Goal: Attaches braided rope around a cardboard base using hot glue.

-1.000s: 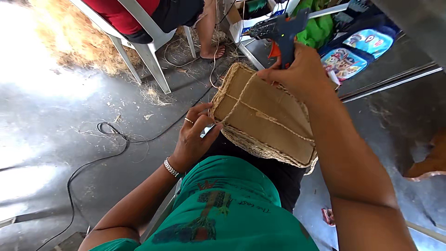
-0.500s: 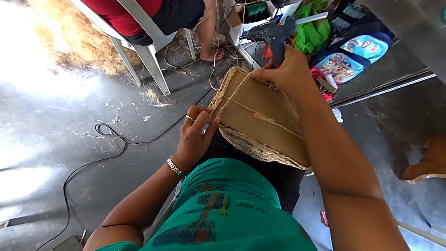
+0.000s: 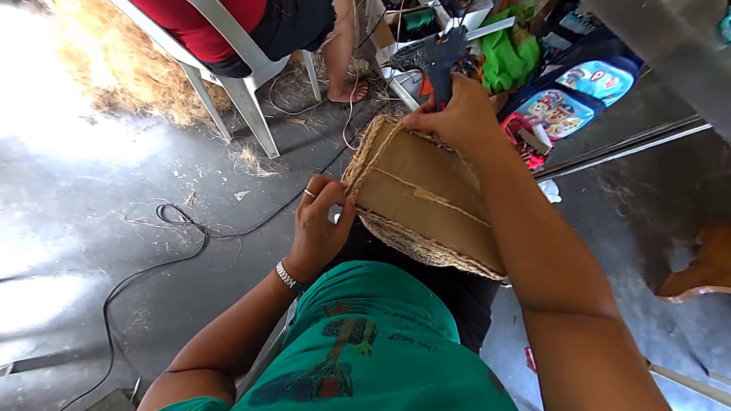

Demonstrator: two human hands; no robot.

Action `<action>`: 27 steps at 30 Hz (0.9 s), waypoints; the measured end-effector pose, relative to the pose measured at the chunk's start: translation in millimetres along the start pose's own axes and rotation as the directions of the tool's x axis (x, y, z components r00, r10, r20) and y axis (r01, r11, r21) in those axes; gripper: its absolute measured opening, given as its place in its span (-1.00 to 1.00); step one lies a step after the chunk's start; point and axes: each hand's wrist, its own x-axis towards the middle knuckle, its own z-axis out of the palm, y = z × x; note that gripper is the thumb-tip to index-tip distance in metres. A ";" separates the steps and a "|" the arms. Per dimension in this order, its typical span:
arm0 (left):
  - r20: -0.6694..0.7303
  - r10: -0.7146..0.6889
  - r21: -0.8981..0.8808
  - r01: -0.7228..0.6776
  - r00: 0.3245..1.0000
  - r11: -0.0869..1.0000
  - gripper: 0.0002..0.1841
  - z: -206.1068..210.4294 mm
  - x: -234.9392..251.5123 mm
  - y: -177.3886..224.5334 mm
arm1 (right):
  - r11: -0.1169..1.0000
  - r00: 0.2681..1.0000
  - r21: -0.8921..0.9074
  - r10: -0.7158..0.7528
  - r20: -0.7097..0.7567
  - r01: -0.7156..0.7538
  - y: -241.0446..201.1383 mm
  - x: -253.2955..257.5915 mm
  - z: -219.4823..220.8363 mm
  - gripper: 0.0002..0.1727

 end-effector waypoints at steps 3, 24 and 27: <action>0.004 -0.037 -0.044 0.037 0.999 0.998 -0.92 0.6 -0.9 0.3 | 1.000 1.000 0.017 0.000 0.015 -0.001 -0.2 7.6 2.0 -0.47; 0.086 -0.038 0.034 0.035 0.996 0.999 -0.71 -3.6 2.4 -4.0 | 0.997 1.000 -0.081 -0.014 0.014 0.015 -14.5 20.5 18.6 -0.50; 0.083 -0.044 0.025 0.042 0.996 0.999 -0.69 -3.8 1.6 -5.4 | 0.993 0.999 -0.113 -0.036 0.021 0.038 -19.1 17.2 19.1 -0.51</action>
